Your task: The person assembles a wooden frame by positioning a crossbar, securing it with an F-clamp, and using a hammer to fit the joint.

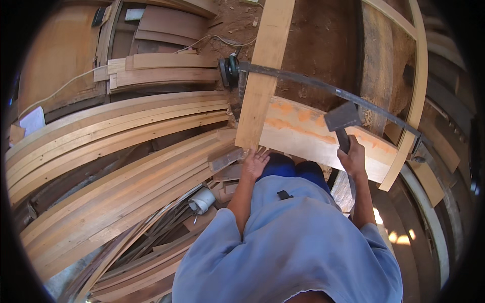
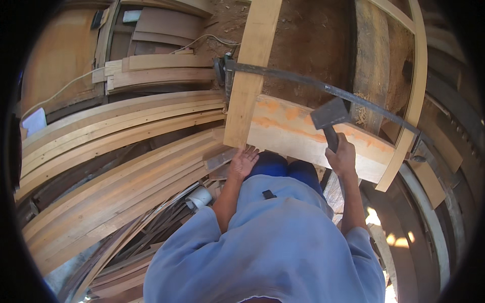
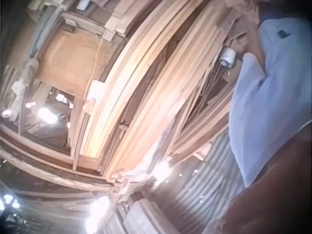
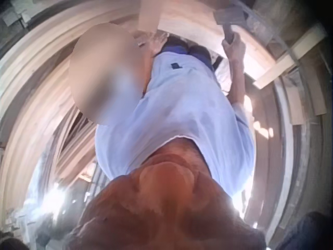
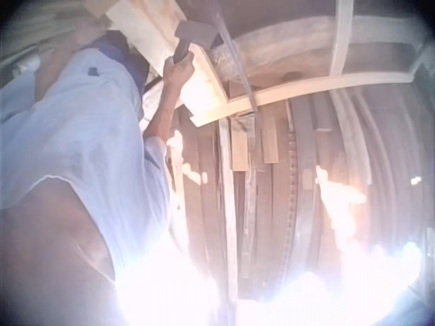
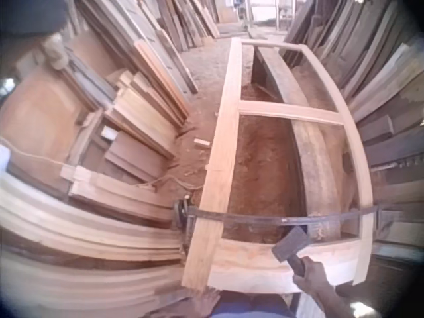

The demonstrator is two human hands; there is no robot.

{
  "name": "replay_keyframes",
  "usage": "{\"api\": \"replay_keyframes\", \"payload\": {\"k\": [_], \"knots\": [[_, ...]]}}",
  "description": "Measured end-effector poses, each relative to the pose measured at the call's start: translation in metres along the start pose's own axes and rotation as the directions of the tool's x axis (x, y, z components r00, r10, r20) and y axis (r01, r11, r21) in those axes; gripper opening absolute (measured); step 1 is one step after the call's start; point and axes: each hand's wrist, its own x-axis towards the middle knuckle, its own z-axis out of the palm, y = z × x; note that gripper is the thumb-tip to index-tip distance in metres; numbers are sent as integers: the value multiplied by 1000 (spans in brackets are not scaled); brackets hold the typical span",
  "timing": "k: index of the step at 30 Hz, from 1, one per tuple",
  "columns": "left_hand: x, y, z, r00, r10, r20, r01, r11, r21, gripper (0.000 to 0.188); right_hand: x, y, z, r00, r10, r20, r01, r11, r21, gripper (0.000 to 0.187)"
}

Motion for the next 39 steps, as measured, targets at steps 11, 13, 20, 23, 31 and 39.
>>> {"api": "replay_keyframes", "payload": {"k": [11,13,20,23,31,39], "knots": [[22,-21,32,951,289,109,-258,937,-236,47,103,-82,-5,927,-201,318,325,852,-410,45],[18,-22,30,927,358,111,-333,923,-195,47,130,-70,11,886,-258,385,406,834,-375,48],[14,-24,33,906,417,78,-407,906,-117,45,164,-77,30,818,-314,482,476,840,-260,49],[22,-30,30,891,449,65,-443,891,-97,44,173,-67,38,810,-327,488,510,803,-309,52],[20,-41,32,856,512,76,-506,858,-88,47,171,-83,30,797,-353,490,520,815,-258,53],[24,-42,33,824,561,77,-555,827,-94,51,173,-74,34,755,-461,466,626,717,-306,49]]}}
